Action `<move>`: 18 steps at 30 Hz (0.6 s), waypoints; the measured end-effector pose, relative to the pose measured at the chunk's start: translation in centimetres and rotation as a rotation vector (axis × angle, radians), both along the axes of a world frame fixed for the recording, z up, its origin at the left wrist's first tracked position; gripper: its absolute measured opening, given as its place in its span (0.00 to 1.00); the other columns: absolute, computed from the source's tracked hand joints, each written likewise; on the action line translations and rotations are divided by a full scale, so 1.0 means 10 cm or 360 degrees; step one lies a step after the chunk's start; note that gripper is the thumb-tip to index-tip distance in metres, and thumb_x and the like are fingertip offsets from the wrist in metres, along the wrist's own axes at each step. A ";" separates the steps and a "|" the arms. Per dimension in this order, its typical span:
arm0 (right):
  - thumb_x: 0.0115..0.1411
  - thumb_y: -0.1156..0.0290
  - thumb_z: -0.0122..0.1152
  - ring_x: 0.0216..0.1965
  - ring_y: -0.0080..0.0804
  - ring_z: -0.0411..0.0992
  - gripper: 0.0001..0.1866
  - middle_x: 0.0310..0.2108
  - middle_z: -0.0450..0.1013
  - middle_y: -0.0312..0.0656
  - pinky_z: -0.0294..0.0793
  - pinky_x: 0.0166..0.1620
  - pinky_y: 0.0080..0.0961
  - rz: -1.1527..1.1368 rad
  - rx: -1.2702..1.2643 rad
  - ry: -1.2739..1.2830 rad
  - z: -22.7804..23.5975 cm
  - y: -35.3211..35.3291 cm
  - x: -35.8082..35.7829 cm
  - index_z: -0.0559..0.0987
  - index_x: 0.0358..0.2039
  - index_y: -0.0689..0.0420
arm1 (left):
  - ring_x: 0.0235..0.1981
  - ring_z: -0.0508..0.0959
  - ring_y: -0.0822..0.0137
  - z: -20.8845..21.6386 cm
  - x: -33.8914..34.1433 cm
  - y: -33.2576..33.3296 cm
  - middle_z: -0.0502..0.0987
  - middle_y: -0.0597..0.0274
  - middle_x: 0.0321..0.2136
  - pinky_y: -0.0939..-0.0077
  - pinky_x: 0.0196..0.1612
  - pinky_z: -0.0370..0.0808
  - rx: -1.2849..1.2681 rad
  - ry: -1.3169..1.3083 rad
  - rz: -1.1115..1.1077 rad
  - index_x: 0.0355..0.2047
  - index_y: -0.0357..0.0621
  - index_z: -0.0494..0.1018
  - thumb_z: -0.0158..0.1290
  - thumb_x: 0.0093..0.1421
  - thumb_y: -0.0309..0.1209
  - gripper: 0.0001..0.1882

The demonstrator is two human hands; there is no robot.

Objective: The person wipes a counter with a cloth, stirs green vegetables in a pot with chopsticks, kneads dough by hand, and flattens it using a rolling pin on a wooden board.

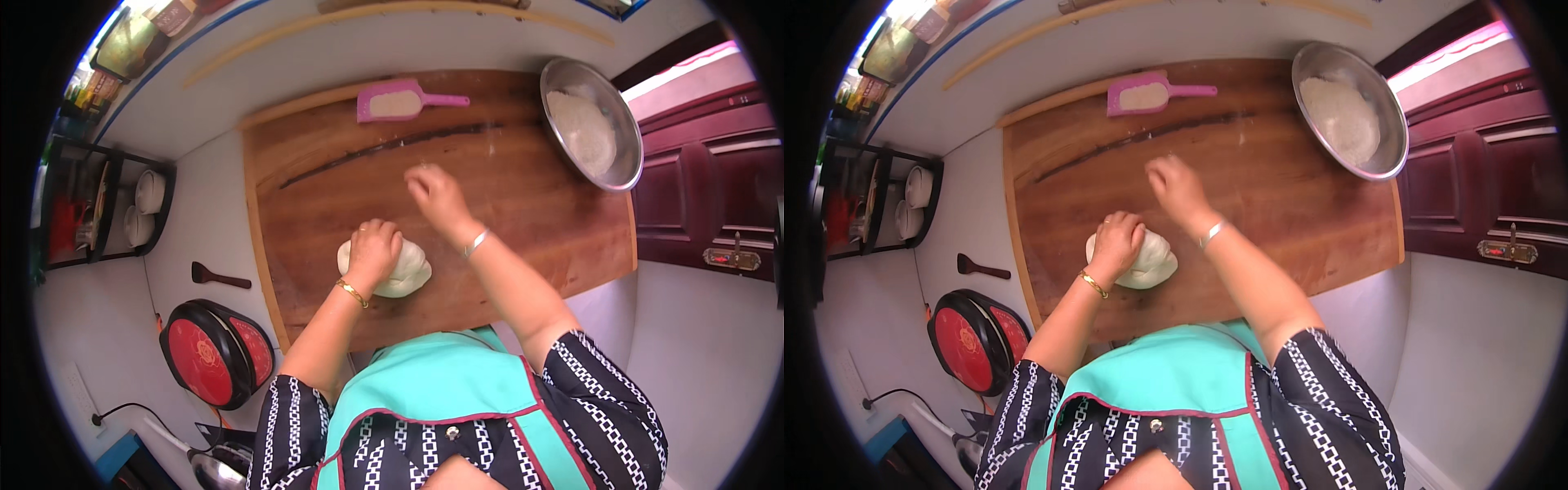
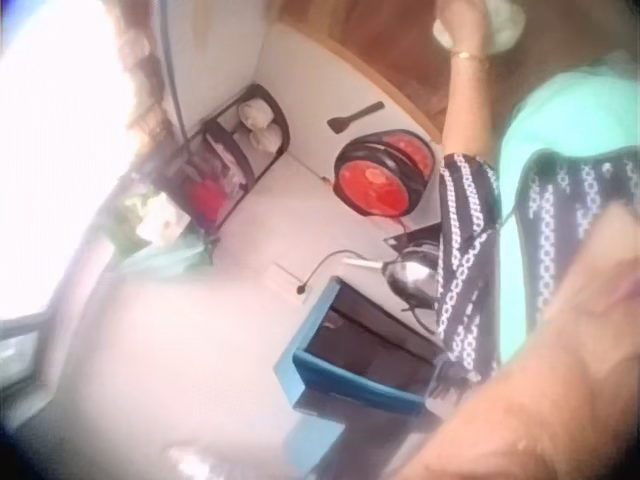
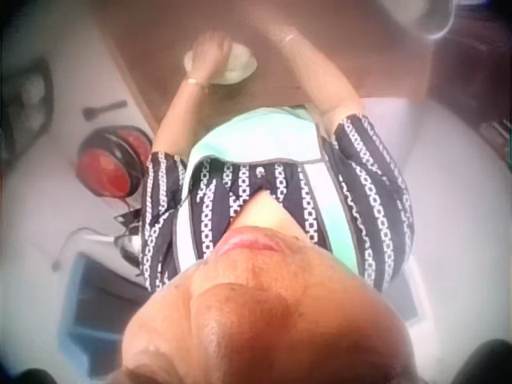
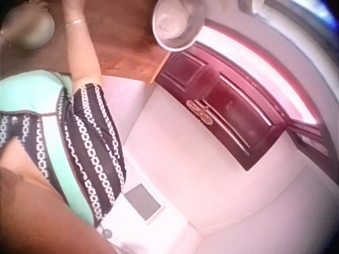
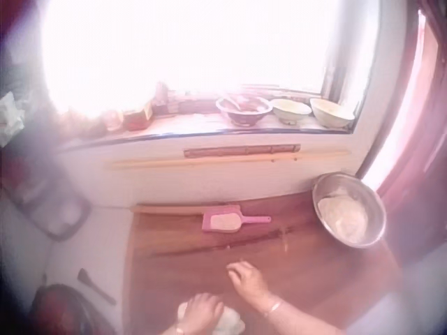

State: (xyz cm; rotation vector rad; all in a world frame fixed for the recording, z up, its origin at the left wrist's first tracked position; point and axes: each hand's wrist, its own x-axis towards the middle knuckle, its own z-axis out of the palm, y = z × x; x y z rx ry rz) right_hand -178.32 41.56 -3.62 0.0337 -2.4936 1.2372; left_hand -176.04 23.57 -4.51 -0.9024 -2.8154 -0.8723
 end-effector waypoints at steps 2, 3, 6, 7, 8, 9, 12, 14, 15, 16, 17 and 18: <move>0.54 0.71 0.58 0.39 0.49 0.73 0.08 0.36 0.75 0.48 0.73 0.41 0.39 0.0060 0.0169 0.0044 0.26 0.14 -0.71 0.80 0.35 0.56 | 0.33 0.75 0.53 0.03 -0.02 -0.03 0.76 0.57 0.28 0.56 0.37 0.71 -0.0152 -0.0175 -0.0122 0.27 0.46 0.76 0.49 0.58 0.36 0.10; 0.54 0.71 0.59 0.40 0.48 0.74 0.09 0.37 0.76 0.49 0.73 0.42 0.38 0.0108 0.0302 -0.0061 0.36 0.19 -1.03 0.81 0.35 0.55 | 0.33 0.75 0.53 0.01 -0.01 -0.05 0.76 0.57 0.28 0.56 0.37 0.71 -0.0232 -0.0276 -0.0190 0.27 0.46 0.76 0.49 0.58 0.37 0.11; 0.52 0.71 0.61 0.41 0.48 0.74 0.09 0.37 0.76 0.50 0.73 0.44 0.39 0.0164 0.0650 -0.0350 0.24 0.22 -1.76 0.82 0.35 0.54 | 0.31 0.75 0.55 -0.02 0.06 -0.03 0.75 0.58 0.25 0.58 0.35 0.70 -0.0196 -0.0178 -0.0128 0.25 0.47 0.76 0.50 0.57 0.37 0.10; 0.52 0.69 0.62 0.40 0.47 0.74 0.09 0.36 0.77 0.49 0.72 0.45 0.38 0.0226 0.0832 -0.0397 0.09 0.26 -1.92 0.82 0.35 0.53 | 0.31 0.75 0.55 -0.01 0.09 -0.02 0.74 0.58 0.24 0.58 0.35 0.70 -0.0168 -0.0169 -0.0119 0.25 0.47 0.76 0.50 0.57 0.37 0.10; 0.51 0.67 0.63 0.40 0.46 0.74 0.09 0.35 0.77 0.49 0.71 0.46 0.38 0.0284 0.1015 -0.0442 -0.04 0.30 -2.06 0.82 0.34 0.53 | 0.31 0.75 0.56 -0.01 0.10 0.00 0.74 0.59 0.24 0.59 0.36 0.69 -0.0114 -0.0189 -0.0104 0.25 0.47 0.75 0.51 0.57 0.37 0.09; 0.51 0.67 0.63 0.40 0.47 0.74 0.09 0.35 0.77 0.48 0.71 0.46 0.38 0.0379 0.1101 -0.0518 -0.17 0.29 -2.17 0.82 0.34 0.52 | 0.32 0.75 0.56 0.00 0.11 -0.01 0.74 0.59 0.25 0.59 0.37 0.69 -0.0104 -0.0197 -0.0092 0.25 0.47 0.75 0.51 0.57 0.37 0.09; 0.50 0.68 0.63 0.39 0.47 0.74 0.09 0.35 0.77 0.48 0.71 0.46 0.38 0.0463 0.1334 -0.0633 -0.25 0.27 -2.25 0.83 0.34 0.51 | 0.34 0.74 0.57 0.04 0.16 -0.05 0.74 0.60 0.26 0.59 0.40 0.68 -0.0095 -0.0223 -0.0080 0.28 0.47 0.76 0.51 0.57 0.38 0.09; 0.50 0.70 0.62 0.39 0.47 0.74 0.09 0.34 0.77 0.47 0.71 0.45 0.37 0.0283 0.1416 -0.0560 -0.16 0.19 -2.10 0.82 0.34 0.52 | 0.36 0.74 0.57 0.04 0.21 -0.10 0.74 0.59 0.28 0.59 0.41 0.68 -0.0141 -0.0276 -0.0060 0.30 0.46 0.75 0.51 0.57 0.38 0.10; 0.51 0.71 0.61 0.38 0.46 0.74 0.08 0.34 0.77 0.47 0.72 0.44 0.37 0.0310 0.1229 -0.0519 -0.05 0.17 -2.00 0.82 0.33 0.52 | 0.37 0.74 0.57 0.06 0.24 -0.12 0.74 0.59 0.29 0.60 0.42 0.67 -0.0157 -0.0294 -0.0058 0.31 0.46 0.75 0.51 0.57 0.38 0.10; 0.51 0.71 0.61 0.38 0.46 0.74 0.08 0.34 0.77 0.47 0.72 0.43 0.37 0.0343 0.1044 -0.0489 0.06 0.14 -1.86 0.82 0.33 0.53 | 0.38 0.73 0.57 0.12 0.31 -0.16 0.74 0.59 0.30 0.60 0.44 0.67 -0.0102 -0.0209 -0.0054 0.32 0.45 0.74 0.51 0.57 0.37 0.10; 0.51 0.72 0.60 0.37 0.46 0.74 0.07 0.34 0.77 0.48 0.73 0.42 0.37 0.0375 0.0859 -0.0461 0.17 0.11 -1.69 0.81 0.32 0.54 | 0.39 0.73 0.57 0.17 0.39 -0.21 0.74 0.59 0.31 0.61 0.45 0.67 -0.0048 -0.0124 -0.0050 0.34 0.45 0.74 0.52 0.57 0.37 0.10; 0.50 0.74 0.60 0.36 0.46 0.75 0.07 0.32 0.76 0.48 0.73 0.40 0.37 0.0483 0.0795 -0.0259 0.27 0.13 -1.44 0.81 0.31 0.56 | 0.40 0.72 0.57 0.23 0.50 -0.24 0.73 0.58 0.33 0.61 0.46 0.66 0.0019 -0.0046 -0.0054 0.35 0.44 0.73 0.52 0.57 0.37 0.11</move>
